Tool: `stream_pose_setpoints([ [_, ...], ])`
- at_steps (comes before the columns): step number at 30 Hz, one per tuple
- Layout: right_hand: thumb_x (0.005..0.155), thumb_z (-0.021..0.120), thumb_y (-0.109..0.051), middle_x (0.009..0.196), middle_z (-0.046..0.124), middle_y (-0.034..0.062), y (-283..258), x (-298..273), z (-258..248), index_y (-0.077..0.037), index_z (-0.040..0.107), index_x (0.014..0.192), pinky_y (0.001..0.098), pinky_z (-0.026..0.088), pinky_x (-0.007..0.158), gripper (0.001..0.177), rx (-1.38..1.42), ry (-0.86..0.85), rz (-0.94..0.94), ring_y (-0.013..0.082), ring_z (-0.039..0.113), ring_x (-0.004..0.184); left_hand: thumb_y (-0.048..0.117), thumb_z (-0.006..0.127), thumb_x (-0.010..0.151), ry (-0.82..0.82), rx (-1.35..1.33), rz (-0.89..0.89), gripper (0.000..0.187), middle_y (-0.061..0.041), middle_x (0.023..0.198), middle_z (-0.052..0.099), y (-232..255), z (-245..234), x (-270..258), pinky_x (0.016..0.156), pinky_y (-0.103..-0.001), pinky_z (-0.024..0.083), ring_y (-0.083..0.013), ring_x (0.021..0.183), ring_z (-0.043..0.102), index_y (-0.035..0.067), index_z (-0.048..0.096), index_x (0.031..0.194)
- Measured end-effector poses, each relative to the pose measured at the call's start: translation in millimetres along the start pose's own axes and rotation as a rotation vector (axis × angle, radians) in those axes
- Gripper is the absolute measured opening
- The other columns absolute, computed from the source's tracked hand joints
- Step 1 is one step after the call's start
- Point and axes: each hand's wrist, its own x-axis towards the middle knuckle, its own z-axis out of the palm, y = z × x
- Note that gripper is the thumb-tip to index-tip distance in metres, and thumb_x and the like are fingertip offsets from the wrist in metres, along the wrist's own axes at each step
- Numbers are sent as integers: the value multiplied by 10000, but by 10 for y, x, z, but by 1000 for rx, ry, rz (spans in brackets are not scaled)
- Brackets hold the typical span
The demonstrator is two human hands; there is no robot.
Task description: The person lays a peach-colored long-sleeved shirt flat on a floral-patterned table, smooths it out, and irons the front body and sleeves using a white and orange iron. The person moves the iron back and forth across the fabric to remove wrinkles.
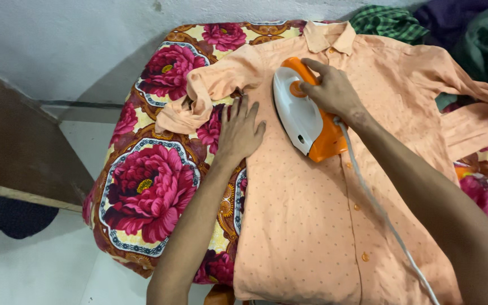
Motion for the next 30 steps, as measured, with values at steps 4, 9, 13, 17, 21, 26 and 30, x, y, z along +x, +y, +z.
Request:
stream_pose_setpoints([
  [4, 884, 713, -326, 942, 743, 229, -10, 96, 86, -137, 534, 1512, 392, 559, 795, 680, 5, 8, -39, 278, 739, 831, 392, 579, 957, 3, -14, 4, 601, -258, 1551, 411, -6, 23, 7, 1175, -590, 250, -417, 1443, 361, 25, 547, 1431],
  [9, 885, 696, -330, 948, 746, 227, -50, -20, 97, -142, 527, 1515, 395, 563, 797, 678, 35, -14, -45, 284, 746, 838, 396, 588, 958, 31, -22, 24, 598, -256, 1550, 418, -32, 17, 8, 1178, -581, 264, -404, 1443, 376, 27, 557, 1428],
  [13, 895, 692, -320, 933, 741, 230, -29, -225, 12, -150, 539, 1513, 403, 562, 801, 660, -3, -12, -44, 291, 746, 840, 396, 586, 964, 26, -24, 23, 601, -255, 1551, 417, -27, 35, -4, 1180, -583, 255, -401, 1445, 368, 24, 551, 1436],
  [17, 899, 685, -320, 910, 745, 227, 15, -310, -67, -166, 534, 1517, 405, 560, 788, 655, -18, -11, 0, 280, 748, 831, 393, 584, 960, 13, -21, 14, 609, -255, 1551, 410, -29, 54, 0, 1176, -596, 236, -406, 1448, 355, 18, 546, 1439],
  [21, 895, 696, -323, 911, 747, 219, -11, -240, -69, -144, 537, 1511, 402, 559, 786, 661, -21, 10, -13, 276, 745, 823, 393, 581, 959, 14, -42, -2, 597, -251, 1557, 405, -18, 33, -3, 1187, -587, 237, -408, 1454, 350, 29, 553, 1432],
  [26, 892, 698, -314, 901, 731, 208, -101, -129, 2, -132, 533, 1510, 399, 560, 757, 666, -28, 8, -3, 277, 739, 792, 390, 586, 951, 9, -47, -1, 601, -254, 1555, 407, -22, 14, -4, 1182, -587, 245, -406, 1449, 359, 20, 556, 1423],
  [30, 888, 687, -299, 882, 741, 207, -157, -194, 30, -140, 530, 1513, 394, 553, 757, 664, -7, -21, 0, 265, 735, 789, 384, 594, 950, 5, -48, 7, 598, -258, 1545, 412, -36, 20, 8, 1173, -592, 251, -411, 1440, 362, 17, 556, 1421],
])
